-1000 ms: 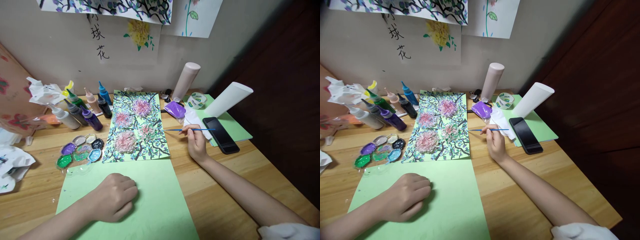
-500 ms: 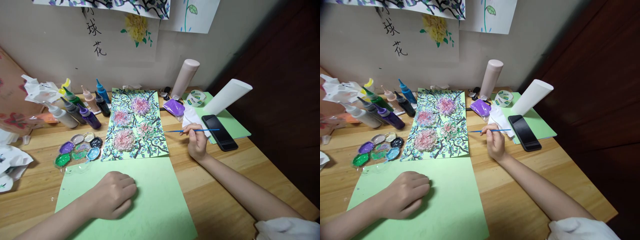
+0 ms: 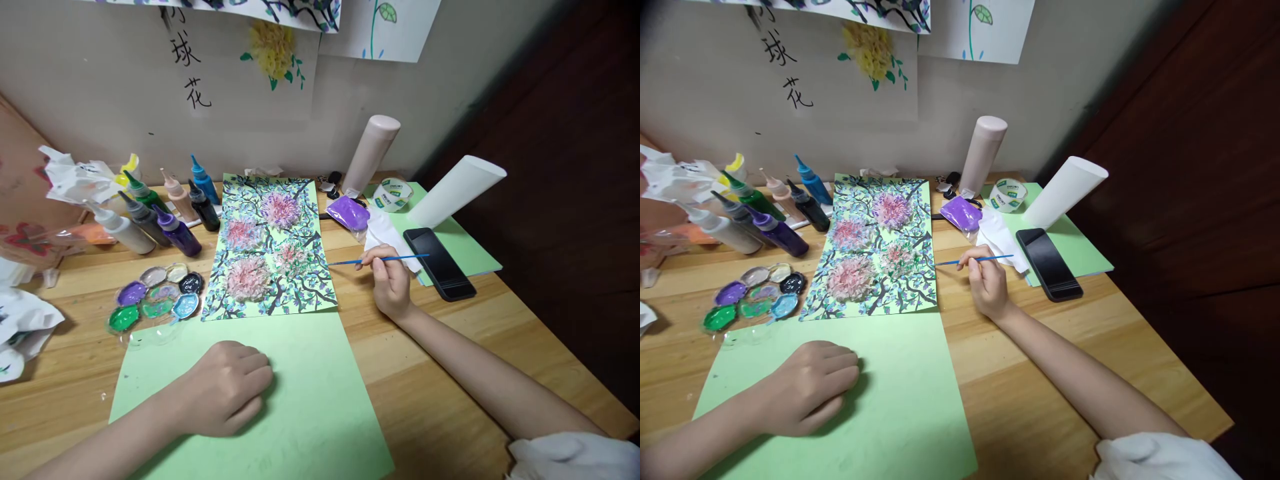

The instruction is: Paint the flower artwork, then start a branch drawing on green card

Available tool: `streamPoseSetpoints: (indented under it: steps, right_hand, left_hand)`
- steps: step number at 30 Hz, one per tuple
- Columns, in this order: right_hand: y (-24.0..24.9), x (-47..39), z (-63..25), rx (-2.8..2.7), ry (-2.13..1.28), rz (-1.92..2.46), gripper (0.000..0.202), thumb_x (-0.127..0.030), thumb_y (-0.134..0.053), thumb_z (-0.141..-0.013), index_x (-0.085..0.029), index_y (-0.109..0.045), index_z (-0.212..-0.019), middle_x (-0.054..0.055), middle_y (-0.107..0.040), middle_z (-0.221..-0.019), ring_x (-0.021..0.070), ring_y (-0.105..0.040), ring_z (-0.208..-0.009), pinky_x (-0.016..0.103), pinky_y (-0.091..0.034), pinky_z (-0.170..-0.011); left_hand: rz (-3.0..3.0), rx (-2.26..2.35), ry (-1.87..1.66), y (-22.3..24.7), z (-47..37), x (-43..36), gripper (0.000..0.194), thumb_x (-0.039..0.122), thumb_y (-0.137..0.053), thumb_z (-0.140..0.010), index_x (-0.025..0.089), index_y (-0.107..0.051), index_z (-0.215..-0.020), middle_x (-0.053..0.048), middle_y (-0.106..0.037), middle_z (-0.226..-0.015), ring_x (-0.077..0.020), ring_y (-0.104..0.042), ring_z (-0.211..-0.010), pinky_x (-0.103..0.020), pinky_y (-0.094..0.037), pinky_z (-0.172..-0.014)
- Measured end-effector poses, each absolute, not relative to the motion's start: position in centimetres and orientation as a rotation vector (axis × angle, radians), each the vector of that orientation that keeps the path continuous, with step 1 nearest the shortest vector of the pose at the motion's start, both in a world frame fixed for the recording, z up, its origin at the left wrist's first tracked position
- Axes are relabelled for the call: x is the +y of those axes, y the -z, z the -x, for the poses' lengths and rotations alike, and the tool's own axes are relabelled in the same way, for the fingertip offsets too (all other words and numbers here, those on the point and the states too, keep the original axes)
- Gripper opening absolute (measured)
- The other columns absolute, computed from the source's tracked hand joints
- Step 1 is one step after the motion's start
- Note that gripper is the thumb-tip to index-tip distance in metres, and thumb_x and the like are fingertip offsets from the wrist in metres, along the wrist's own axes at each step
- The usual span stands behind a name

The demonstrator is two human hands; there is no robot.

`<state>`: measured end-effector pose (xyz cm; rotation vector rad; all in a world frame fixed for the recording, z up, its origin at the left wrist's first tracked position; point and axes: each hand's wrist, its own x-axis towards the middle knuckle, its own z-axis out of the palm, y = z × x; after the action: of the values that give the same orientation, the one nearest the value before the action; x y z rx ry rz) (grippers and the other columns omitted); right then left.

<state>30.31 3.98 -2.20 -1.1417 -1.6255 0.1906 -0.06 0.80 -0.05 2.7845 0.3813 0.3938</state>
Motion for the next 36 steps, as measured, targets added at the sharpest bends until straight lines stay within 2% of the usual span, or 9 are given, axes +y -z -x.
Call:
streamPoseSetpoints:
  steps: [6, 15, 36]
  right_hand:
    - [2.34, 4.07, -30.34, -1.58, -0.257, 1.192, 0.019, -0.025, -0.036, -0.092, -0.022, -0.052, -0.083, 0.002, -0.054, -0.078, 0.0167, -0.056, -0.072, 0.035, -0.044, -0.069]
    - [2.5, 4.01, -30.14, -1.512, -0.185, 1.046, 0.02, -0.027, -0.035, -0.091, -0.023, -0.05, -0.08, 0.0, -0.051, -0.065, 0.017, -0.052, -0.065, 0.035, -0.042, -0.064]
    - [2.85, 4.07, -30.55, -1.533, -0.222, 1.149, 0.018, -0.028, -0.035, -0.09, -0.021, -0.049, -0.081, 0.002, -0.052, -0.075, 0.0166, -0.054, -0.07, 0.035, -0.043, -0.068]
  left_hand:
    - [-2.77, 0.373, -0.404, -0.08, -0.1, 0.82, 0.021, 0.01, -0.03, -0.079, 0.02, -0.036, -0.062, -0.001, -0.046, -0.055, -0.0147, -0.038, -0.047, -0.03, -0.025, -0.046]
    - [-2.773, 0.371, -0.407, 0.0, -0.12, 0.86, 0.02, 0.009, -0.03, -0.079, 0.02, -0.036, -0.063, -0.001, -0.046, -0.055, -0.0145, -0.038, -0.047, -0.029, -0.025, -0.046]
    - [-2.786, 0.375, -0.406, 0.11, 0.04, 0.77, 0.019, 0.009, -0.031, -0.079, 0.02, -0.036, -0.063, 0.0, -0.045, -0.055, -0.0143, -0.037, -0.047, -0.029, -0.024, -0.047]
